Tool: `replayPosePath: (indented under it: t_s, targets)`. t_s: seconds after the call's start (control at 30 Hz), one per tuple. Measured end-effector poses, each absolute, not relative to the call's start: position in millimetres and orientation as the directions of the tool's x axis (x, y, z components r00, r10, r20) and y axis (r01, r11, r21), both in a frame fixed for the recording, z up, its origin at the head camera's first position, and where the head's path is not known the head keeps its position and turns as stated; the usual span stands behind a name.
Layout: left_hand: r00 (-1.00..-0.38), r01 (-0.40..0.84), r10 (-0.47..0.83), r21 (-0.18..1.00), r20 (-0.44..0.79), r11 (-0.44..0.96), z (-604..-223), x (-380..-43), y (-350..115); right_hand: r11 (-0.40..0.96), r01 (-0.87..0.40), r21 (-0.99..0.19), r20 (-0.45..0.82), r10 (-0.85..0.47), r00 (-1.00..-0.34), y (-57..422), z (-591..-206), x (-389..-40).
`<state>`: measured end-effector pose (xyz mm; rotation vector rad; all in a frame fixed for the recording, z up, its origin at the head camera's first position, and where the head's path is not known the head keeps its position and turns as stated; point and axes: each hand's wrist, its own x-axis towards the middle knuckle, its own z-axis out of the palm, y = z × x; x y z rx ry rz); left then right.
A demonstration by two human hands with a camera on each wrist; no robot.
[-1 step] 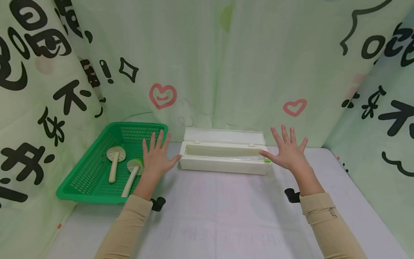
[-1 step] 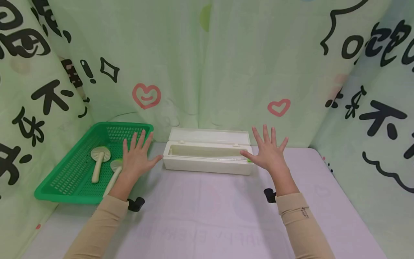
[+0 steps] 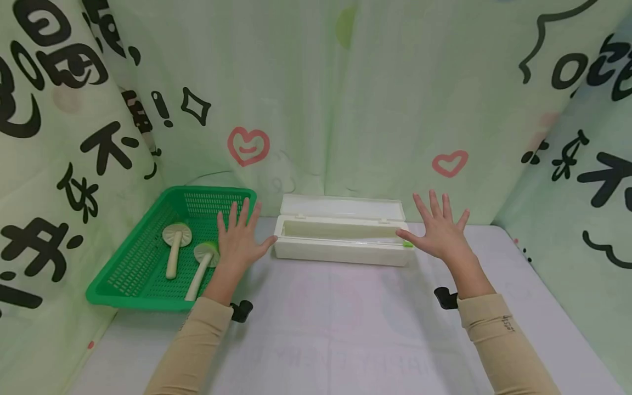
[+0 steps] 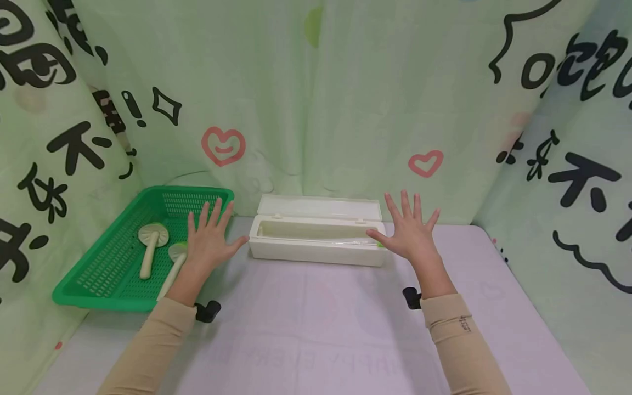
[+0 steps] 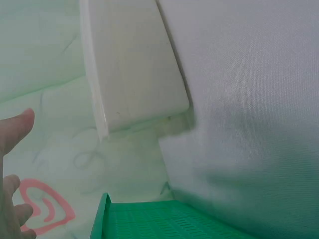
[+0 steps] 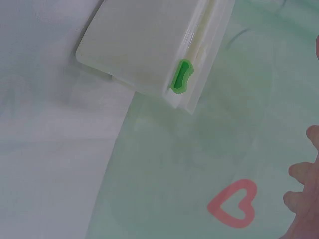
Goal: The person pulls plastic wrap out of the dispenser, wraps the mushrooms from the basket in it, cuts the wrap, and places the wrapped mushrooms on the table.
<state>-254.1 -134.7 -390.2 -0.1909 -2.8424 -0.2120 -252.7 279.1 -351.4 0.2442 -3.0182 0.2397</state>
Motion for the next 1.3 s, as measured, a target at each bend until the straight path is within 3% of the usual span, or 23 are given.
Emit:
replayPosePath:
  t_s: [0.47, 0.6, 0.8, 0.93, 1.1, 1.3]
  targets:
    - [-0.943, 0.176, 0.128, 0.134, 0.306, 0.975, -392.9, -256.5, -133.4, 0.972, -0.180, -0.151, 0.112, -0.164, -0.980, 280.8, -355.7, -254.2]
    - [-0.888, 0.267, 0.183, 0.148, 0.423, 0.952, -396.7, -261.9, -131.2, 0.955, -0.251, -0.159, 0.213, -0.215, -0.953, 279.9, -362.0, -260.2]
    - [-0.785, 0.375, 0.321, -0.006, 0.530, 0.927, -409.1, -273.7, -117.7, 0.911, -0.393, -0.125, 0.362, -0.327, -0.873, 275.7, -389.0, -270.5]
    - [-0.798, 0.394, 0.374, -0.060, 0.473, 0.917, -418.1, -278.2, -105.4, 0.892, -0.443, -0.093, 0.337, -0.391, -0.857, 271.9, -407.2, -275.1]
    - [-0.857, 0.397, 0.386, -0.041, 0.342, 0.917, -432.2, -284.7, -95.1, 0.876, -0.474, -0.087, 0.265, -0.438, -0.859, 268.1, -421.4, -278.5]
    - [-0.871, 0.425, 0.405, 0.014, 0.278, 0.905, -444.0, -291.1, -88.3, 0.878, -0.471, -0.091, 0.219, -0.443, -0.869, 267.6, -427.9, -278.3]
